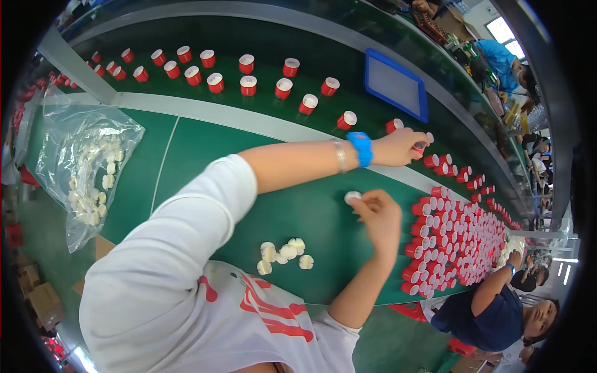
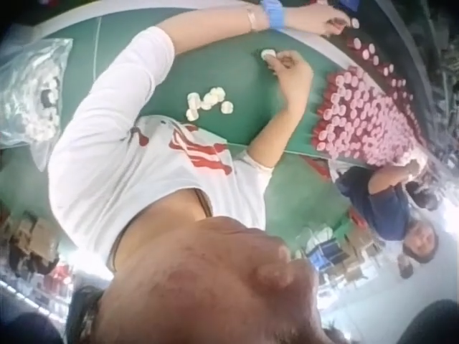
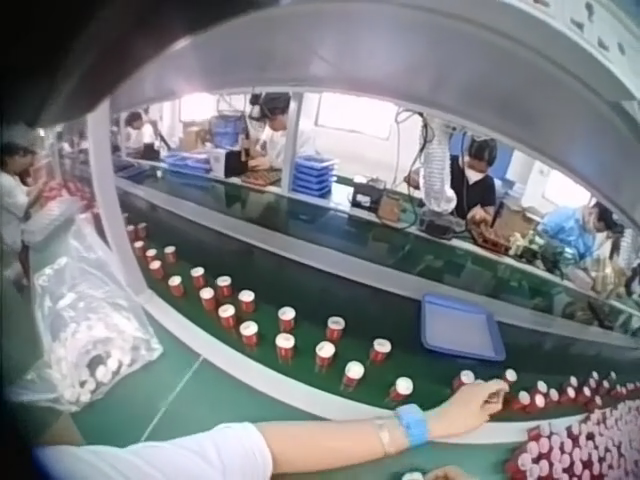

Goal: The person assembles small white plastic parts into red cylindrical cases by hand on a production line.

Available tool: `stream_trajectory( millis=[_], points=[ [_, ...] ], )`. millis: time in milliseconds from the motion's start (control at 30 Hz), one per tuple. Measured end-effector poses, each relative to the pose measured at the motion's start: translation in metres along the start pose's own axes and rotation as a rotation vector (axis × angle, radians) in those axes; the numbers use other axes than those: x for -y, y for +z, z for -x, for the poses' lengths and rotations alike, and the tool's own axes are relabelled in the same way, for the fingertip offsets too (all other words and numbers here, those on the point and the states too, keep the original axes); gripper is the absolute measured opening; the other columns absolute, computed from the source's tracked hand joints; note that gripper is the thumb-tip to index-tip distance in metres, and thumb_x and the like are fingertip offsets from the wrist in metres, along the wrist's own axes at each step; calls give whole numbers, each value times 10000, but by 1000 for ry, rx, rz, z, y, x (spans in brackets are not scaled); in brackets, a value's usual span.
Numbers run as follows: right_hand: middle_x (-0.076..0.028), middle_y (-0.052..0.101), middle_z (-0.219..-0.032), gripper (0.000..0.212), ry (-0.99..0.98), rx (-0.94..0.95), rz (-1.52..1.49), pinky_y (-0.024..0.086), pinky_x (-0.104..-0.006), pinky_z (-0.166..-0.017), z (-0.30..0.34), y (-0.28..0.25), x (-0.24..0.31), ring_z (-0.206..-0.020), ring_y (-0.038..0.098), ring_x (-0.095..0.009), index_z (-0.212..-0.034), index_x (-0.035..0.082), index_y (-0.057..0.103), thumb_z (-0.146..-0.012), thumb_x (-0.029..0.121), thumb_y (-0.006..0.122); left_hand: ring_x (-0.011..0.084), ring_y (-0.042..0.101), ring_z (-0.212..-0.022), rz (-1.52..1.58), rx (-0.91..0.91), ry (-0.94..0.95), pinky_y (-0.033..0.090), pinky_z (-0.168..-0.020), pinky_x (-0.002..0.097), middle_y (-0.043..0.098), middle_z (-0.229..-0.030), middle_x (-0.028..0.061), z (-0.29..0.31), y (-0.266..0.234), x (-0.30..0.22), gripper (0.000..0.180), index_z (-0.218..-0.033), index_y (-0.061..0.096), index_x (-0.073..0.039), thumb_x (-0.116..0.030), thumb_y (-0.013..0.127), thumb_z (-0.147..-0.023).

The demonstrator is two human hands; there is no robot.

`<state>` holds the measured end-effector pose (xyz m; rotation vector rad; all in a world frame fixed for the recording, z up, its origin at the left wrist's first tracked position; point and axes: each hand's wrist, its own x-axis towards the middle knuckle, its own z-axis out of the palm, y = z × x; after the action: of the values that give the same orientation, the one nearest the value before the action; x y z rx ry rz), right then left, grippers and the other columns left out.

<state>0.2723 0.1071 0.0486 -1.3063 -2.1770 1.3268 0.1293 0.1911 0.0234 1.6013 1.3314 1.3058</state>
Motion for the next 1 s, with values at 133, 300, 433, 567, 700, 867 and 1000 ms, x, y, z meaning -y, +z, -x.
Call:
stream_trajectory(
  millis=[133, 300, 433, 567, 700, 867, 1000],
  points=[
    [-82, 636, -885, 138, -98, -280, -387, 446, -202, -638, 3, -26, -1, -715, 563, -87, -854, -20, 609, -792, 82, 679, 222, 556, -889, -70, -17, 180, 460, -774, 322, 537, -960, 132, 65, -29, -3, 365, -1131, 554, -53, -104, 648, -782],
    [-119, 604, -1041, 230, -93, -323, -580, 444, -220, -735, -12, -14, -22, -853, 553, -114, -955, -52, 622, -815, 124, 671, 238, 579, -837, -46, -6, 159, 476, -746, 326, 569, -989, 129, 105, -33, -2, 345, -1101, 570, -35, -83, 656, -770],
    [-120, 594, -1077, 289, -55, -346, -549, 436, -245, -784, -17, 1, -24, -887, 553, -140, -979, -76, 625, -803, 146, 685, 280, 586, -883, -72, 34, 140, 483, -771, 351, 592, -1000, 133, 113, -32, -4, 335, -1074, 579, -18, -62, 665, -753],
    [-87, 620, -956, 270, -58, -403, -347, 427, -237, -745, -18, 7, -23, -815, 555, -115, -896, -58, 631, -778, 171, 712, 303, 580, -936, -108, 59, 180, 481, -805, 375, 608, -1031, 134, 113, -33, -3, 307, -1050, 587, -5, -81, 658, -760],
    [-43, 623, -747, 248, 33, -384, -208, 419, -193, -580, -16, 12, -8, -642, 557, -79, -839, -37, 600, -797, 188, 696, 308, 568, -961, -144, 46, 283, 469, -827, 385, 612, -1040, 129, 114, -33, 0, 292, -1050, 587, 0, -92, 639, -778],
    [-45, 612, -676, 237, 56, -363, -310, 393, -183, -463, -10, 17, 4, -533, 539, -80, -832, -21, 589, -809, 196, 683, 312, 549, -990, -123, 98, 269, 447, -859, 394, 607, -1051, 133, 115, -31, -1, 277, -1043, 591, 7, -97, 622, -788],
    [-50, 620, -676, 222, 63, -400, -155, 388, -187, -436, -11, 17, 4, -506, 526, -84, -832, -15, 584, -806, 182, 684, 315, 549, -983, -146, 104, 259, 441, -860, 398, 608, -1038, 131, 115, -27, 2, 285, -1051, 584, 6, -97, 618, -787]
  ],
)
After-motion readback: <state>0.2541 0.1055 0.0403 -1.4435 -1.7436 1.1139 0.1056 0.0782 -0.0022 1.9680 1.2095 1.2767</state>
